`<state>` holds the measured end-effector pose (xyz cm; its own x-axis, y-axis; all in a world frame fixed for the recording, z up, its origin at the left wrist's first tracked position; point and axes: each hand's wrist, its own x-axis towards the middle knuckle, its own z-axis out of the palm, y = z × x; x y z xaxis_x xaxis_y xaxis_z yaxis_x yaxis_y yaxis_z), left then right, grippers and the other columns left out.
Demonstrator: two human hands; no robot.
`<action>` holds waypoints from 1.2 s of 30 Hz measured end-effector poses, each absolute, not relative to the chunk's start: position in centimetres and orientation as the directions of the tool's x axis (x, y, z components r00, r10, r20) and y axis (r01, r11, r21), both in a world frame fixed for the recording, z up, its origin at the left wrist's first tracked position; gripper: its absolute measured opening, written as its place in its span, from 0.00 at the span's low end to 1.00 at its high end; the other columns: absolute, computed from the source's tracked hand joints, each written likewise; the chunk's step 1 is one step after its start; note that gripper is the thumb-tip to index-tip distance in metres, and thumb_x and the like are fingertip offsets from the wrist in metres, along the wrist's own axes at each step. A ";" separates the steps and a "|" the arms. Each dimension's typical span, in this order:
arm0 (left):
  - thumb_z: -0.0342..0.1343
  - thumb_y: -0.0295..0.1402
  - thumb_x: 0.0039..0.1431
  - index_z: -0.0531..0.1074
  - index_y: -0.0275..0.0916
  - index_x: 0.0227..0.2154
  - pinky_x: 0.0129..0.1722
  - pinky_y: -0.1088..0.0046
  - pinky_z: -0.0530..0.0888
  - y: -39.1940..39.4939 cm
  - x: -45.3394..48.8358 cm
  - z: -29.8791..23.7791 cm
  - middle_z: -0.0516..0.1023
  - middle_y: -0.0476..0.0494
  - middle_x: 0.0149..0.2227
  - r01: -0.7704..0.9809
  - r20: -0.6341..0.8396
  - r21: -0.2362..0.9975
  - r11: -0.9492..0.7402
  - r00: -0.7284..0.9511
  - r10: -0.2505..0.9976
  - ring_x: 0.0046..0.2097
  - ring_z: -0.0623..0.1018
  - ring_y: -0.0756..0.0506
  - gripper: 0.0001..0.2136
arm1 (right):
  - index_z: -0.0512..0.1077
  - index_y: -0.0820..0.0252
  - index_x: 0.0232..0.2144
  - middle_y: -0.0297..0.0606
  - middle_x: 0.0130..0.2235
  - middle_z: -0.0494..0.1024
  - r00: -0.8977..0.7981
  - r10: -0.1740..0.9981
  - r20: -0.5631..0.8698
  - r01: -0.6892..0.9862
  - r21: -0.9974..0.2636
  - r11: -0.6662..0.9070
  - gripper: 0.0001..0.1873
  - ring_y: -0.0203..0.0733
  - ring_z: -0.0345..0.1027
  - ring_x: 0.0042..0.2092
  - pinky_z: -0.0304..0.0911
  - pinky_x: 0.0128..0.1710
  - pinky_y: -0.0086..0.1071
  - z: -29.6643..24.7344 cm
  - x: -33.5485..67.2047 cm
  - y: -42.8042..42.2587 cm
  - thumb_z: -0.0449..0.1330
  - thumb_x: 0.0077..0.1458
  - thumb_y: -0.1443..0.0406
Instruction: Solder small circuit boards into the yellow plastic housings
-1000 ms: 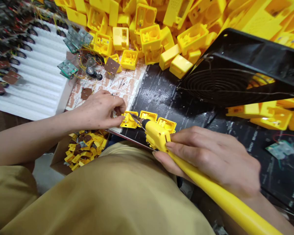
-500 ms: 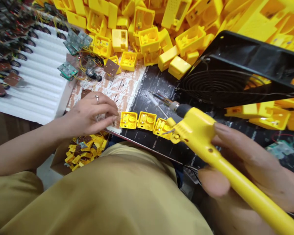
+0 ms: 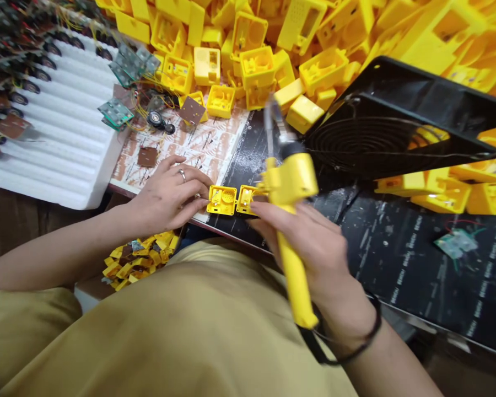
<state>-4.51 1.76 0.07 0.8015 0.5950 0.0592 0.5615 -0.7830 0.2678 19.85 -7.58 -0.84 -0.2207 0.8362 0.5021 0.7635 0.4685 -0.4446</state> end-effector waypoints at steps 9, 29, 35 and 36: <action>0.45 0.31 0.63 0.72 0.37 0.34 0.58 0.53 0.62 1.8 -4.4 -0.6 0.81 0.41 0.40 0.601 0.017 0.382 -0.702 0.755 0.655 0.44 0.78 0.42 0.10 | 0.65 0.58 0.49 0.35 0.36 0.78 -0.405 0.788 0.464 0.747 -0.329 0.578 0.14 0.40 0.73 0.39 0.58 0.61 0.48 -2.7 16.2 -4.1 0.59 0.61 0.65; 0.54 0.40 0.60 0.76 0.42 0.31 0.36 0.74 0.71 2.7 -12.9 7.1 0.81 0.49 0.32 0.628 -0.064 0.514 -0.584 0.707 0.704 0.33 0.78 0.49 0.10 | 0.64 0.58 0.54 0.43 0.46 0.77 -0.409 0.758 0.508 0.779 -0.239 0.580 0.22 0.44 0.74 0.43 0.69 0.43 0.35 -3.3 20.3 -5.4 0.62 0.59 0.60; 0.52 0.39 0.60 0.75 0.34 0.33 0.49 0.55 0.70 6.1 -10.3 1.8 0.79 0.38 0.35 0.881 -0.014 -0.153 -0.448 0.452 0.892 0.47 0.77 0.36 0.13 | 0.65 0.56 0.54 0.43 0.45 0.78 -0.439 0.757 0.485 0.775 -0.223 0.592 0.24 0.46 0.74 0.40 0.71 0.44 0.40 -3.7 19.4 -5.3 0.62 0.58 0.56; 0.53 0.36 0.59 0.75 0.33 0.34 0.49 0.54 0.70 6.5 -9.7 0.8 0.79 0.37 0.37 0.868 -0.038 -0.177 -0.464 0.465 0.885 0.48 0.76 0.35 0.11 | 0.64 0.56 0.55 0.44 0.45 0.78 -0.435 0.761 0.481 0.780 -0.222 0.585 0.25 0.48 0.74 0.41 0.71 0.44 0.42 -3.7 19.4 -5.4 0.62 0.58 0.55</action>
